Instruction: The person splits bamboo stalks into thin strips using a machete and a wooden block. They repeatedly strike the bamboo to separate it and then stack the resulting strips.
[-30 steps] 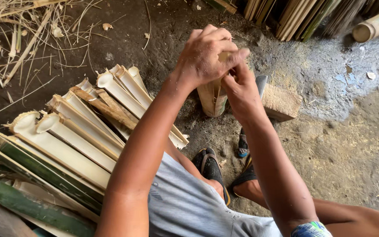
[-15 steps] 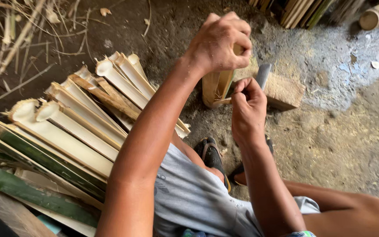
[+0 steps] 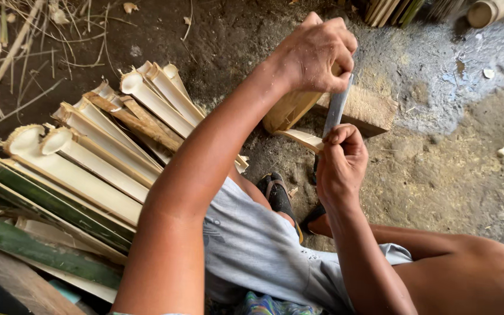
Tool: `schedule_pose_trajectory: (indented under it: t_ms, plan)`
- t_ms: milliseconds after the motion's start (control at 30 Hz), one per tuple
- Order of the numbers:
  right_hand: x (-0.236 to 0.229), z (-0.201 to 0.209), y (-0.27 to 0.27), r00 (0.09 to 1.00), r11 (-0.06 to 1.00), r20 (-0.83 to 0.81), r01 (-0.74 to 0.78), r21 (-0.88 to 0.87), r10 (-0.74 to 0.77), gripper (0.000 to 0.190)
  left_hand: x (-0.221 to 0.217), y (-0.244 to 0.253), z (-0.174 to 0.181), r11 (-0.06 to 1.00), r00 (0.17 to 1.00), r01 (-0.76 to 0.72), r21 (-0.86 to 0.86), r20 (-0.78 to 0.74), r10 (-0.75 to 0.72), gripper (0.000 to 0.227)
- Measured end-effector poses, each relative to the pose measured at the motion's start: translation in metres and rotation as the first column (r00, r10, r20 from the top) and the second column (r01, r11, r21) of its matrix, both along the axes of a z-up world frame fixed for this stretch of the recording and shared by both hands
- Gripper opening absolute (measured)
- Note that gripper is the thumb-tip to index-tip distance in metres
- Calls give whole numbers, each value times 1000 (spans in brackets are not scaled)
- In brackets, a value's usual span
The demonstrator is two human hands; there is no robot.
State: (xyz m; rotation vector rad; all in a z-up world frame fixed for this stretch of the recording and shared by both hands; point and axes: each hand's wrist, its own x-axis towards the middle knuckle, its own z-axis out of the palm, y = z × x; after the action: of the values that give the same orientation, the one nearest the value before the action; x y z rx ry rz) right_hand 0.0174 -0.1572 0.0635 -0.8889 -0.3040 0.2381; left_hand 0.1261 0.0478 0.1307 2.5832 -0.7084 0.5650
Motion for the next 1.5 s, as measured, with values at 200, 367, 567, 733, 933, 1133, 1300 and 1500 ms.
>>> schedule_pose_trajectory:
  t_ms: [200, 367, 567, 733, 933, 1133, 1300, 1500]
  plan:
    - [-8, -2, -8, 997, 997, 26, 79, 17, -79, 23, -5, -18, 8, 999, 998, 49, 18, -45, -48, 12]
    - [-13, -2, -13, 980, 924, 93, 199, -326, -178, 30, 10, -13, -7, 997, 997, 71, 28, -8, -71, 12]
    - [8, 2, -5, 974, 966, 103, 214, -142, -201, 24, 7, 115, -5, 939, 938, -344, 7, -27, 344, 27]
    - [15, -4, -4, 872, 909, 450, 332, -251, -194, 13, -20, 49, -15, 926, 900, -297, -232, 258, 353, 18]
    - [63, -54, 14, 914, 925, 181, 377, -48, -363, 31, -49, 37, -35, 982, 915, -77, -170, 380, 138, 42]
    - [-7, -93, 37, 488, 901, 808, 93, -424, 330, 43, -15, 12, -52, 956, 823, -264, -127, 488, 292, 57]
    - [62, -48, 30, 910, 952, 379, 248, -177, -166, 33, -26, 16, -45, 991, 923, 52, -126, 384, 0, 61]
    - [93, -26, 88, 679, 746, 619, 630, -216, -395, 25, -13, -12, -34, 874, 875, -51, -484, 399, 273, 62]
